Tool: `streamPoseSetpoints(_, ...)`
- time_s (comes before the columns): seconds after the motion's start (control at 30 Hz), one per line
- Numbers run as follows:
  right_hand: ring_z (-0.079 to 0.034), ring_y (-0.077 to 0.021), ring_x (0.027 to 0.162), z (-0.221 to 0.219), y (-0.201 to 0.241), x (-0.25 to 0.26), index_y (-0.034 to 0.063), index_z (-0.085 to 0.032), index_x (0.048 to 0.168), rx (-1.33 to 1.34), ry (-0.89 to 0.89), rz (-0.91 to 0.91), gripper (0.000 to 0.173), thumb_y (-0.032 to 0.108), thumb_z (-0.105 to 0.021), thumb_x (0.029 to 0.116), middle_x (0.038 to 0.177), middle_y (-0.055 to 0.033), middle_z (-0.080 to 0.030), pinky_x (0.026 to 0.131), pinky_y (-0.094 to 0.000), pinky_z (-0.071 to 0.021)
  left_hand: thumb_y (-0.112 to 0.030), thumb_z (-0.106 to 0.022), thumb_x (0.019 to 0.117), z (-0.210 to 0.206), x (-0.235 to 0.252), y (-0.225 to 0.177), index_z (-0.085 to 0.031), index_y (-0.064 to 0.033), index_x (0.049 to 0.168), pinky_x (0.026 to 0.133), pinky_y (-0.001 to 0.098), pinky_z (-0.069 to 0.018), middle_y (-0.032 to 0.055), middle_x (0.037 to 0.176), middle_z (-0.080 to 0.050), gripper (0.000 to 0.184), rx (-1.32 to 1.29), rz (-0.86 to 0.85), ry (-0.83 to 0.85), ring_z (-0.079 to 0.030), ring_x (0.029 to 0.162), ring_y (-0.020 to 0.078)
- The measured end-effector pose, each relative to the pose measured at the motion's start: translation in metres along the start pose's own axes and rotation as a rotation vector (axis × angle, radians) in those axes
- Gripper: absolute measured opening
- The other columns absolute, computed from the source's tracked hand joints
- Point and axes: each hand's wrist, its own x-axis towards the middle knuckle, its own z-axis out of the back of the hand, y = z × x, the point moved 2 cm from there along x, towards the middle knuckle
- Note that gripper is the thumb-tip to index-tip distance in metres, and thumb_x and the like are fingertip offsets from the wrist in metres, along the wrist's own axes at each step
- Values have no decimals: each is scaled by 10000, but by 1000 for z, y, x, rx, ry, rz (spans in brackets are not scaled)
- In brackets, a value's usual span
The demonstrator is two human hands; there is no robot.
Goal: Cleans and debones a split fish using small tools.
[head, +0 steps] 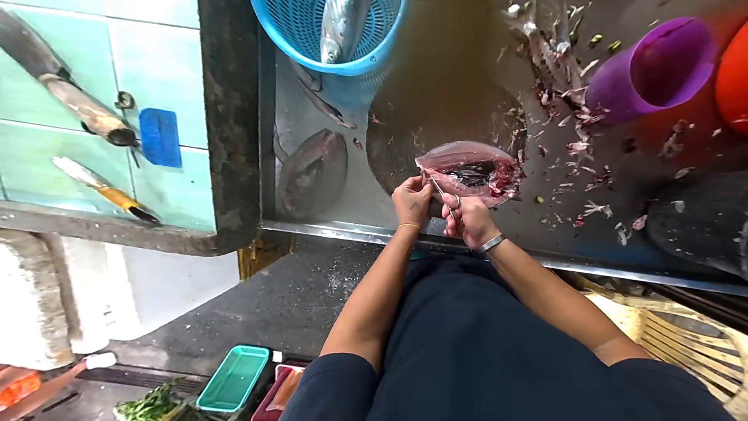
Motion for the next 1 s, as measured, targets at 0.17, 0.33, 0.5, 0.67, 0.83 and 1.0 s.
streamPoseSetpoints(0.17,-596,-115,459,-2,-12,-10,88,-647,816,-113,-4,60,496,513,-538,1046,554,-7,-597,490,-305,-565,-159,-751,873,-2,2,-1,-776,-58,1043,790,344,-604,48,886,-780,199,-27,-27,-12,-733,790,95)
streamPoseSetpoints(0.33,-567,-130,466,-4,-1,6,56,-609,812,-32,21,-17,482,411,-454,1099,558,-5,-553,512,-334,-569,-176,-751,906,-3,3,-2,-780,-63,1051,816,321,-601,38,907,-786,185,-15,-53,-12,-735,812,79)
streamPoseSetpoints(0.5,-546,-106,427,-9,4,-4,21,-632,769,-64,-50,139,371,252,-578,1055,537,-12,-567,455,-292,-539,-214,-775,881,0,7,-7,-784,-82,967,766,343,-577,20,835,-767,159,31,-65,-8,-706,751,81)
streamPoseSetpoints(0.67,-573,-119,433,-7,4,-10,6,-636,758,-115,-42,212,374,236,-590,1050,536,-29,-588,459,-298,-549,-208,-775,901,-1,7,-5,-790,-82,989,781,308,-595,22,865,-781,155,6,-91,-8,-722,770,61)
streamPoseSetpoints(0.83,-590,-96,471,-10,27,-27,4,-692,857,-226,65,428,251,176,-609,1021,602,-12,-627,471,-277,-554,-222,-762,906,1,9,0,-792,-86,965,790,322,-582,24,859,-773,151,41,-101,-7,-714,781,73)
streamPoseSetpoints(1.0,-645,-125,575,20,84,-61,24,-688,1075,-340,175,533,245,202,-530,1018,785,-31,-709,534,-326,-591,-261,-772,901,5,18,-1,-785,-81,1005,789,358,-610,37,868,-773,208,36,-10,49,-730,772,103)
